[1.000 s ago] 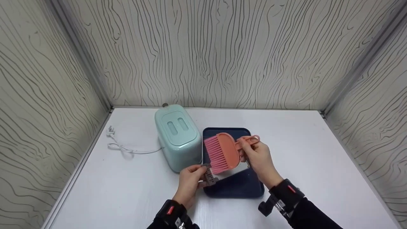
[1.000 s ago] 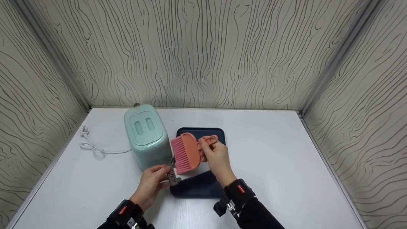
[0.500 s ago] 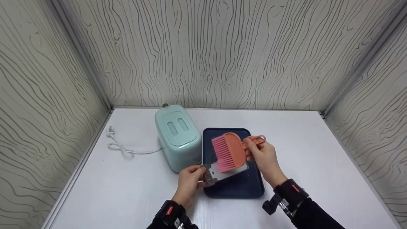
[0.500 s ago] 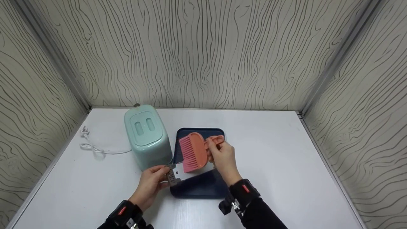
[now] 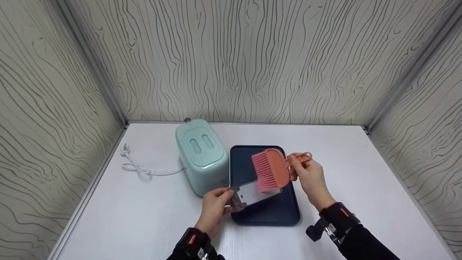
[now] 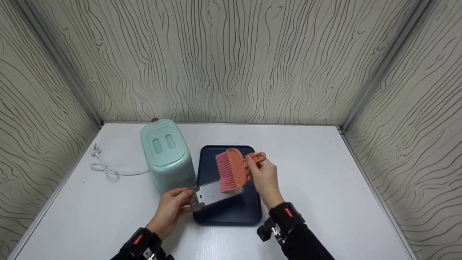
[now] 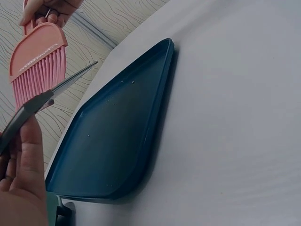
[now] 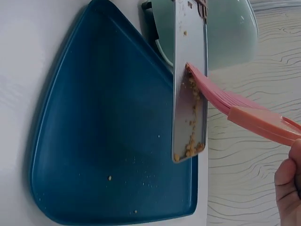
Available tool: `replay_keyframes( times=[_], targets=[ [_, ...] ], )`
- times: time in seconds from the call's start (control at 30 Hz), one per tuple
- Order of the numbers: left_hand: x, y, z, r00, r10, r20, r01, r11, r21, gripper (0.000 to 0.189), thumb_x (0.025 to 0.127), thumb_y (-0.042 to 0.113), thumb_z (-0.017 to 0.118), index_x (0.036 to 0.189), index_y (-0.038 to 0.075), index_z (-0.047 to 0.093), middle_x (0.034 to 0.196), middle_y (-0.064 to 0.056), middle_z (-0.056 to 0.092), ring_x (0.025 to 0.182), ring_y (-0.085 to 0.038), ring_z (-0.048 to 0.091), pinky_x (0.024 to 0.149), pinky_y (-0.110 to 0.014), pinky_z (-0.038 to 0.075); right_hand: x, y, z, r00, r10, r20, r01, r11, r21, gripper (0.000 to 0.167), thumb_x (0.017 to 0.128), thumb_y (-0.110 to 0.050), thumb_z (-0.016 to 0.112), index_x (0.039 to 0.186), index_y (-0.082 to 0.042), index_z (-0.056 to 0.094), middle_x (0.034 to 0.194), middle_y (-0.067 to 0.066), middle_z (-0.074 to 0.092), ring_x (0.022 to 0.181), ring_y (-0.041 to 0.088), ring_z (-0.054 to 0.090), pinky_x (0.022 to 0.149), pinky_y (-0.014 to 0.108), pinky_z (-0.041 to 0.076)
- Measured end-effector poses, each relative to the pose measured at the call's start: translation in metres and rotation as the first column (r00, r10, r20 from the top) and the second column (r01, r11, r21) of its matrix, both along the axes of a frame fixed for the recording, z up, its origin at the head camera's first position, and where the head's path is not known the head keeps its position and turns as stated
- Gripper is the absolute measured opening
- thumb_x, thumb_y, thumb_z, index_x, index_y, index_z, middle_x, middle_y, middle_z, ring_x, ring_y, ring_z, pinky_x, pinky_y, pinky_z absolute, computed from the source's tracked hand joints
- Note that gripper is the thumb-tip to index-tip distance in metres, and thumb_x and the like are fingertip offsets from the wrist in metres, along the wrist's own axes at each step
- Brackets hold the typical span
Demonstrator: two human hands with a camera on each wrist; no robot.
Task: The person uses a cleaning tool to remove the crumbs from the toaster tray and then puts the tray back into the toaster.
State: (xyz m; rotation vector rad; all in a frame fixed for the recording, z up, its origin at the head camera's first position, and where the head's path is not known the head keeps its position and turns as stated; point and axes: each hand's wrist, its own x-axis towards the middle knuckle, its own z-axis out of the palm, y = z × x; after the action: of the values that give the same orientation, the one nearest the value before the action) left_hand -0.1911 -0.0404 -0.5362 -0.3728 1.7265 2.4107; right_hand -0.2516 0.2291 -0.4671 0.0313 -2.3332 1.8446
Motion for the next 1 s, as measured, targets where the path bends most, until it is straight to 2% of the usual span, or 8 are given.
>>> replay_keyframes(
  times=[0.3,0.6,1.0],
  targets=[
    [-0.001,-0.002,0.000,1.000,-0.012,0.000,0.012,1.000,-0.011,0.024,0.094,0.010,0.066,0.110,-0.006,0.070,0.094,-0.012,0.071,0.076,-0.016,0.068,0.067,-0.030,0.063,-0.005,0.018,0.000,0.999,-0.045,0.020,0.043,0.996,0.077,0.039,0.101,-0.037,0.064,0.113,-0.001,0.069,0.074,0.009,0.065,0.060,0.011,0.060,0.057,0.024,0.054],
    [0.000,-0.003,0.000,1.000,0.002,-0.003,-0.002,1.000,-0.019,0.025,0.094,0.011,0.066,0.111,-0.007,0.070,0.092,-0.012,0.072,0.076,-0.016,0.069,0.067,-0.031,0.063,-0.009,0.028,-0.004,0.996,-0.093,-0.001,0.092,0.988,0.122,0.039,0.102,-0.037,0.063,0.109,0.001,0.070,0.073,0.007,0.066,0.060,0.010,0.060,0.056,0.022,0.054],
    [-0.001,-0.006,0.001,1.000,0.016,0.005,-0.015,0.999,-0.037,0.023,0.094,0.012,0.067,0.109,-0.005,0.070,0.093,-0.011,0.072,0.077,-0.017,0.071,0.069,-0.031,0.063,-0.011,0.032,-0.004,0.994,-0.106,-0.002,0.105,0.983,0.149,0.038,0.103,-0.038,0.061,0.111,-0.001,0.069,0.075,0.007,0.067,0.061,0.010,0.061,0.056,0.022,0.055]
  ],
)
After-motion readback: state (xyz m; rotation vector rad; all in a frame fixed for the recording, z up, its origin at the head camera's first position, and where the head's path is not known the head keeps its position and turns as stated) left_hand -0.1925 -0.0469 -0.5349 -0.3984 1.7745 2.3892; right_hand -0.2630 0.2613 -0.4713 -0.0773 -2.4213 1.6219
